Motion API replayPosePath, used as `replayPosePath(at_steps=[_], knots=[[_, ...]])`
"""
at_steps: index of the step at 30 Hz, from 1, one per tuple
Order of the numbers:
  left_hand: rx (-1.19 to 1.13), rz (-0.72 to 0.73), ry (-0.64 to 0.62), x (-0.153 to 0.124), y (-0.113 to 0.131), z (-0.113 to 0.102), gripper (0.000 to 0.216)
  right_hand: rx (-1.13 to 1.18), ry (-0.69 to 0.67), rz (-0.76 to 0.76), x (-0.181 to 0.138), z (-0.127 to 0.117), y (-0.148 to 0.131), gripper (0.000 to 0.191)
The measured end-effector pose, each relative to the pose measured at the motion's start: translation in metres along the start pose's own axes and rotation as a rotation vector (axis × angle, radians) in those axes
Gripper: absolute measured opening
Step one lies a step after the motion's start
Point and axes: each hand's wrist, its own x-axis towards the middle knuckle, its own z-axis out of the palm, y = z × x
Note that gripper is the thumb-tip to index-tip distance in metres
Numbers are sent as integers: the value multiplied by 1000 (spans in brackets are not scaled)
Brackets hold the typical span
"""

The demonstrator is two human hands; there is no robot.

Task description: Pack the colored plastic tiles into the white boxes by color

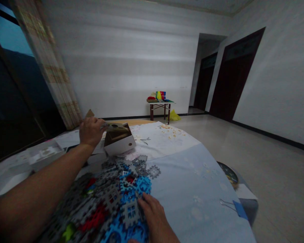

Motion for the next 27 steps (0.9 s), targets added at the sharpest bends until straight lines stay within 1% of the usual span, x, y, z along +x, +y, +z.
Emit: replayPosePath(at_steps=[3,6,9,11,13,15,18,20,22,24,27], knots=[[10,-13,35,4,-20,-9,24,8,6,-1,-1,1,-1,87],[31,-21,43,4,-41,-15,24,9,6,12,-1,2,0,86],[61,-34,25,-3,-57,-17,23,-1,-10,30,1,1,-3,87],[78,-42,2,-11,-62,-14,22,-15,-34,49,1,0,-6,89],[88,-41,-31,-19,-62,-7,20,-27,-50,57,2,-1,-7,90],[90,-35,-71,-26,-57,4,19,-29,-46,42,2,0,-6,89],[70,-19,-145,-35,-48,27,19,-24,-18,16,1,2,0,86],[34,16,-216,-40,-45,44,18,-28,-1,-6,1,5,6,84],[-11,60,-286,-46,-46,58,23,-32,33,-36,0,7,10,83],[-44,75,-329,-50,-50,68,34,-27,71,-61,-1,7,12,81],[-64,46,-347,-53,-60,75,46,-14,66,-42,-3,6,8,81]])
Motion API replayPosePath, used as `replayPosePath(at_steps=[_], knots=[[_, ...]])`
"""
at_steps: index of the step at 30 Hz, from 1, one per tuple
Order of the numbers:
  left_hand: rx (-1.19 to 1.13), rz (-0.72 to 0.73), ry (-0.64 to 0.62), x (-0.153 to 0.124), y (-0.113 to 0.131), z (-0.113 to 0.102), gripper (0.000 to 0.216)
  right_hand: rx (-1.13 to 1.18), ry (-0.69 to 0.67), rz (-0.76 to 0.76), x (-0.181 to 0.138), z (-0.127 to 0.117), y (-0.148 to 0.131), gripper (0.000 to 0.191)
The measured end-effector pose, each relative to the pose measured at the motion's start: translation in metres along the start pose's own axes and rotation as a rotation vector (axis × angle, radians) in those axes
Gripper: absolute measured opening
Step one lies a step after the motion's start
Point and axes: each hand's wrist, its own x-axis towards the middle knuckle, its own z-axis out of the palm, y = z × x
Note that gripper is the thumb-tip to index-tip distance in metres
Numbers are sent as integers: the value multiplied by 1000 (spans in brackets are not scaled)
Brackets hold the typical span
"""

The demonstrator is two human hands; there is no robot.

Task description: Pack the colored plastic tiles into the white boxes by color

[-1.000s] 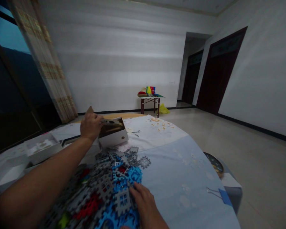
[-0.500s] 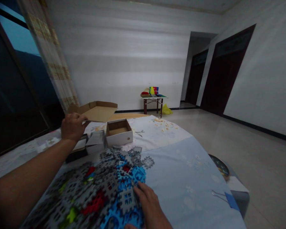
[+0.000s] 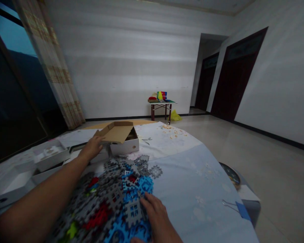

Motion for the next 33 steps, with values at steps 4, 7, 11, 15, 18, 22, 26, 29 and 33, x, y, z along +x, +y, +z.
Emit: replayPosePath(at_steps=[4,7,11,15,18,22,26,29,33], knots=[[-8,-40,10,-3,-12,-1,50,2,-66,63,2,-4,-9,86],[-13,-47,-5,-6,-17,0,42,2,-89,88,3,-6,-14,87],[-29,-47,-11,-7,-17,3,36,-13,-93,105,3,-5,-14,85],[-61,-44,3,-6,-11,3,35,-12,-72,99,2,-5,-14,82],[-98,-45,33,-6,-8,0,38,-10,-93,115,2,-7,-18,83],[-140,-112,130,-13,-11,-11,47,-16,-100,133,2,-10,-25,83],[-203,-182,186,-40,-19,-29,50,-12,-94,145,0,-10,-30,85],[-269,-200,171,-81,-24,-42,51,-14,-79,162,-2,-10,-33,88],[-339,-271,115,-156,-27,-57,56,-41,-59,169,-4,-12,-39,92]])
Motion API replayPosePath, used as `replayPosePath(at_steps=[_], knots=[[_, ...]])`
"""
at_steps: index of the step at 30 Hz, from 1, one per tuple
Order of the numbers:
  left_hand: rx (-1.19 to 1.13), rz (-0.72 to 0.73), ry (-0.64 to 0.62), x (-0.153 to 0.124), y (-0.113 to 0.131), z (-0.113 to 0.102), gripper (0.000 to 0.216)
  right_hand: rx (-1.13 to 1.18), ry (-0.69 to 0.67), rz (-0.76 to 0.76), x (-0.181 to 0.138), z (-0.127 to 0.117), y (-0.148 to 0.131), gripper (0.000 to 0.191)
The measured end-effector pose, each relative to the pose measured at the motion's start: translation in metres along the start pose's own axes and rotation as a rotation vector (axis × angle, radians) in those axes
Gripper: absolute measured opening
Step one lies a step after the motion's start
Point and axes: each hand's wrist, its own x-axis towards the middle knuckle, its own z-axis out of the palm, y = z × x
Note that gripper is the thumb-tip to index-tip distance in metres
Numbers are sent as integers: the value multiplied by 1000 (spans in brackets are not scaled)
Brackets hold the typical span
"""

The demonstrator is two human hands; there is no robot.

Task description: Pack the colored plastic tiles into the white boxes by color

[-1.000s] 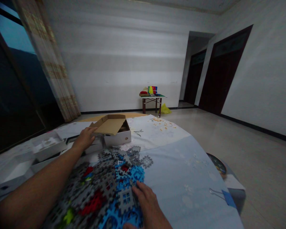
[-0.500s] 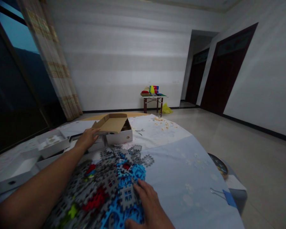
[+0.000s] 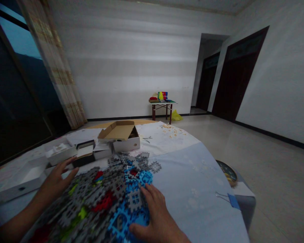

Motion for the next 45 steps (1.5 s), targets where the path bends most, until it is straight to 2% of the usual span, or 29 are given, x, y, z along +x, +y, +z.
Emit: replayPosePath(at_steps=[2,5,9,14,21,25,30,34,37,41,45], knots=[[-64,-101,-63,-32,-7,-12,55,-10,-8,-7,-2,-1,-3,96],[-152,-212,-72,-67,-13,-26,51,-42,-43,-24,-5,0,-8,105],[-193,-245,-140,-88,-16,-30,59,-92,-60,-57,-7,5,-12,110],[-183,-215,-238,-104,-11,-21,67,-153,-14,-42,-6,13,-18,105],[-207,-205,-223,-112,-7,-22,66,-175,-54,-47,22,29,-39,103],[-246,-226,-203,-114,-11,-29,62,-158,-102,-70,32,25,-48,102],[-324,-264,-176,-117,-17,-34,61,-267,-70,-186,1,13,-63,95],[-375,-285,-149,-115,-22,-31,60,-288,-206,-397,-35,24,-80,100],[-390,-300,-110,-114,-25,-31,56,-278,-306,-555,-51,37,-95,96],[-391,-321,-48,-116,-28,-38,54,-309,-307,-592,-49,45,-112,88],[-385,-323,12,-120,-29,-45,55,-404,-228,-569,-21,48,-120,81]])
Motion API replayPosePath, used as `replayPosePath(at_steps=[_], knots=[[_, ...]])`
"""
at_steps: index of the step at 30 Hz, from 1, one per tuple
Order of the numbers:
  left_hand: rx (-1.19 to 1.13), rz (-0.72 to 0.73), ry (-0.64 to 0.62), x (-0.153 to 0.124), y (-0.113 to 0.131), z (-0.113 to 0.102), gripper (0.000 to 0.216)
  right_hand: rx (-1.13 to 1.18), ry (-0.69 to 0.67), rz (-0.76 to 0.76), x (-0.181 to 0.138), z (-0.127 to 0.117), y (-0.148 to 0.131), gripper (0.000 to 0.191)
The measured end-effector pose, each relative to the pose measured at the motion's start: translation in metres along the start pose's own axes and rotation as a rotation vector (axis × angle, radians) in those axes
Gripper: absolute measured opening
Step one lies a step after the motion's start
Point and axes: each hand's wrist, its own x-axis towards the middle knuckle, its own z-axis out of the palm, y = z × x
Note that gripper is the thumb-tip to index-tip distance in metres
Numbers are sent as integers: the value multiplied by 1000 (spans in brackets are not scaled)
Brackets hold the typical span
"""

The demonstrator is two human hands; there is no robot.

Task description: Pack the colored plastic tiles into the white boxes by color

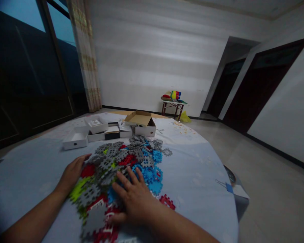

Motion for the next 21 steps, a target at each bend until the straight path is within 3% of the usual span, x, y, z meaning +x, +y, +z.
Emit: replayPosePath(at_steps=[5,8,11,17,21], knots=[[9,7,72,1,-5,-5,52,-153,77,136,37,2,29,81],[21,2,106,4,-10,-6,51,-177,183,138,39,1,33,81],[36,20,127,4,-11,-7,50,-161,289,19,26,4,16,70],[85,151,140,-3,6,-6,47,-83,397,-289,4,31,-48,46],[113,237,114,-11,19,-3,48,-44,239,-473,-10,43,-69,28]])
